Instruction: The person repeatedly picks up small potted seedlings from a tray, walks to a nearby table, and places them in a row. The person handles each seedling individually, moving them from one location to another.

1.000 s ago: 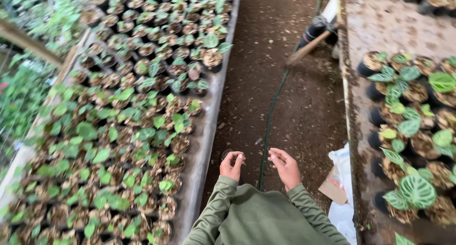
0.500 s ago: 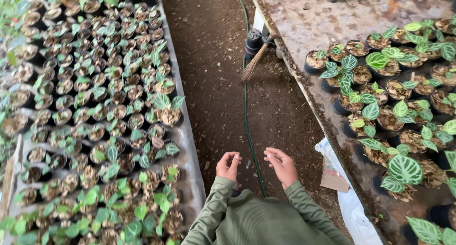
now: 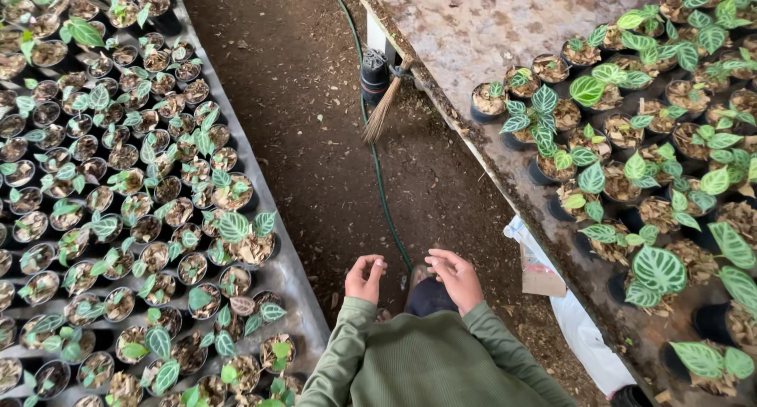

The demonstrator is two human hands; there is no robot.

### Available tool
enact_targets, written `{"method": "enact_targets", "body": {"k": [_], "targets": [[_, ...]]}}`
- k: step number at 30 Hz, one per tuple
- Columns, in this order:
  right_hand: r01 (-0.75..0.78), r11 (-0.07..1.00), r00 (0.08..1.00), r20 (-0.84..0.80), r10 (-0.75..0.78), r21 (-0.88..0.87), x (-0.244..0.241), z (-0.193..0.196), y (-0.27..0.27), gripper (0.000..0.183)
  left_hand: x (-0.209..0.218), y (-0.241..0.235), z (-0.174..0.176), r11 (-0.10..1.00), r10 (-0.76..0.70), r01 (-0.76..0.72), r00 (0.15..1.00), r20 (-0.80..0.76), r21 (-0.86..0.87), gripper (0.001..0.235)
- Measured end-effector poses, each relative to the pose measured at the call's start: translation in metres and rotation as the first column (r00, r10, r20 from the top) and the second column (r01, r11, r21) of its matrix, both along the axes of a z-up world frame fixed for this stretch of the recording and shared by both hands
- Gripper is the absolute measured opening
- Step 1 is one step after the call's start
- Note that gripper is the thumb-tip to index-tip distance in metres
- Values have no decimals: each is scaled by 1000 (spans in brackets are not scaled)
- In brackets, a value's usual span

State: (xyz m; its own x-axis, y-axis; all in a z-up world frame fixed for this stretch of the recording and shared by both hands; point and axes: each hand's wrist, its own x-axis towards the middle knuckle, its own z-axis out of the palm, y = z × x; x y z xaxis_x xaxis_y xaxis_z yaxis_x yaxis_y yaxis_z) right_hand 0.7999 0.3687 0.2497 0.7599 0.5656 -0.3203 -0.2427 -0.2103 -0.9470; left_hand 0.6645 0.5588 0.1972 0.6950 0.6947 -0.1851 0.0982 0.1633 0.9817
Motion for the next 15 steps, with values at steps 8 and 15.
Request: {"method": "enact_targets", "body": {"k": [8,15], "targets": [[-50,997,999,-8,50,64,80,-6,64,34,60,31,-26,995,98,-96,994,51,-25,18],[-135,989,984,125,128,52,197,24,114,32,170,92,-16,987,153,-157,984,95,26,17]]}}
